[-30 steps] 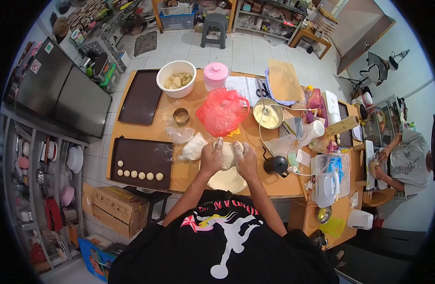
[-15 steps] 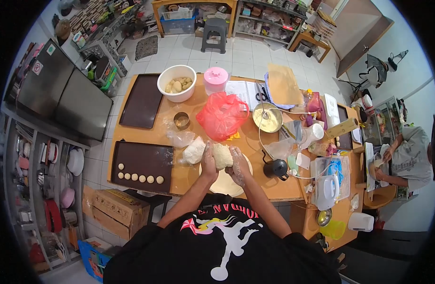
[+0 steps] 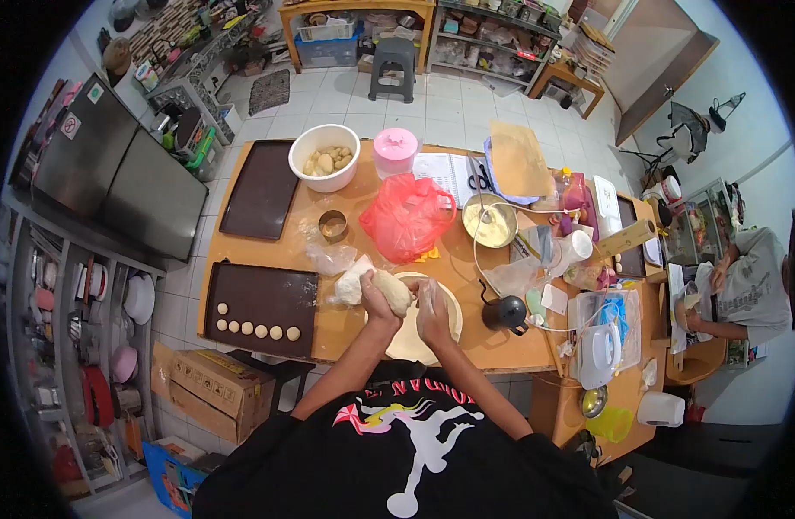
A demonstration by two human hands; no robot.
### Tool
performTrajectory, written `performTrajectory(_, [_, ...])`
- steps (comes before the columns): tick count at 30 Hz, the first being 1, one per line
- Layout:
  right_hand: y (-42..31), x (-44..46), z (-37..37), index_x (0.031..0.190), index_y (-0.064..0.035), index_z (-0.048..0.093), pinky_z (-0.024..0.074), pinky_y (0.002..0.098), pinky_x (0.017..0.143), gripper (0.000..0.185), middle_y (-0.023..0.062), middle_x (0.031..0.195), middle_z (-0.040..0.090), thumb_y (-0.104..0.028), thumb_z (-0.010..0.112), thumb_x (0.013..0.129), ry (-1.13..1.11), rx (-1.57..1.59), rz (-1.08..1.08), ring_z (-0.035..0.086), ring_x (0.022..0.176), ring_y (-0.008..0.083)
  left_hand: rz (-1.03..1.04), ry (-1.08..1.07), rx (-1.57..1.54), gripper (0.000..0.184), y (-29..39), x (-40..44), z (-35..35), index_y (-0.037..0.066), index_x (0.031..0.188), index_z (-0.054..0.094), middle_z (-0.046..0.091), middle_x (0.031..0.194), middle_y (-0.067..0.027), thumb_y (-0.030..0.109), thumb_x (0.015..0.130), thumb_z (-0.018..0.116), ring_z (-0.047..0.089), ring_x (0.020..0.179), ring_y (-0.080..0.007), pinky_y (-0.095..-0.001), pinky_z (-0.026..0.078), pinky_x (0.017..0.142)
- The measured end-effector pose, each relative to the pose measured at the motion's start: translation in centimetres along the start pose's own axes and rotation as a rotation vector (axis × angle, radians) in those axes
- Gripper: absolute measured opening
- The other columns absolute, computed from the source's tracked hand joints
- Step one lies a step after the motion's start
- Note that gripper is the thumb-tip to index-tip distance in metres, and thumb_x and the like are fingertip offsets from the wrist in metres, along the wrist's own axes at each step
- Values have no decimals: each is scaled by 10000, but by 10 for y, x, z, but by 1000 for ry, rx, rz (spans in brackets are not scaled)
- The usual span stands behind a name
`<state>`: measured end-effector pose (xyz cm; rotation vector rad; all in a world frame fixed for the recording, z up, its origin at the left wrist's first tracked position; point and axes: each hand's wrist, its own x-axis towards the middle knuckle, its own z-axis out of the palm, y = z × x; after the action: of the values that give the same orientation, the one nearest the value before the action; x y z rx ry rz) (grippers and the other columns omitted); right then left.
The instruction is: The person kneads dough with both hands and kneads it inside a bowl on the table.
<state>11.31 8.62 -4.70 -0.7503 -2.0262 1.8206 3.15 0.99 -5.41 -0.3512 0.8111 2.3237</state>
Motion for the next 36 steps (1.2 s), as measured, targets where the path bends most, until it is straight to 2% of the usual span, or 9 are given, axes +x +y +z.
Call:
performTrajectory(4, [-26,-15,21,1163,15,504,372,418,925,332,209,1112,523,-215,528,925,142,-246,-445,489,1070,343,1,182,-18,331,-12,25,-6,112,917,539,586,770,-37,424,909,429,615,712,-192,-333,510,676])
performTrajectory(12, [4,21,-11,1067,11,531,460,310,752,325,105,943,574,-295,438,1007,280,246,42,552,894,162,-108,-220,398,580,-16,-9,7,185,1350,383,502,1238,-45,592,937,368,462,1188,-185,-455,441,914])
performTrajectory(16, [-5,13,-23,1162,-10,486,460,302,796,318,103,1030,553,-280,396,1020,243,186,62,552,922,160,16,-9,723,557,5,-5,7,155,1343,424,455,1331,-69,554,965,330,464,1190,-236,-415,428,944])
performTrajectory(19, [-17,3,-18,1233,-24,440,451,317,845,313,108,1105,526,-246,371,1023,214,178,8,553,931,179,71,-260,773,520,-13,2,6,102,1277,504,500,1273,-90,493,989,317,478,1181,-242,-379,436,940])
performTrajectory(20, [-12,3,-11,1250,-28,427,449,323,856,311,111,1129,516,-231,365,1023,226,132,-50,555,932,187,537,-397,1072,458,-19,4,6,32,1140,585,587,1083,-132,401,1000,354,552,1067,-253,-361,456,877])
performTrajectory(24, [0,5,-5,1163,-11,461,452,391,821,295,174,1026,569,-249,404,999,291,-65,-165,592,900,289,702,-172,1291,323,-13,-3,26,-34,872,588,575,740,-199,241,976,454,566,678,-267,-407,432,642])
performTrajectory(27, [-22,4,-15,1037,3,512,448,423,738,295,200,859,593,-278,440,981,237,-147,-118,603,807,337,662,-203,1241,322,-5,-4,28,-41,817,558,549,668,-199,223,974,463,517,601,-250,-398,408,584])
performTrajectory(32, [-32,14,-33,838,19,552,399,439,604,327,196,680,562,-276,488,962,225,-308,-156,552,637,354,396,-156,905,327,-9,13,8,47,742,556,404,622,66,253,989,499,350,572,-29,-249,281,489])
performTrajectory(36, [-41,14,-43,785,33,550,385,408,577,351,166,627,528,-266,505,963,240,-359,-170,500,587,290,223,-132,641,237,-3,16,3,52,851,583,459,660,59,236,986,521,405,570,-28,-227,348,496])
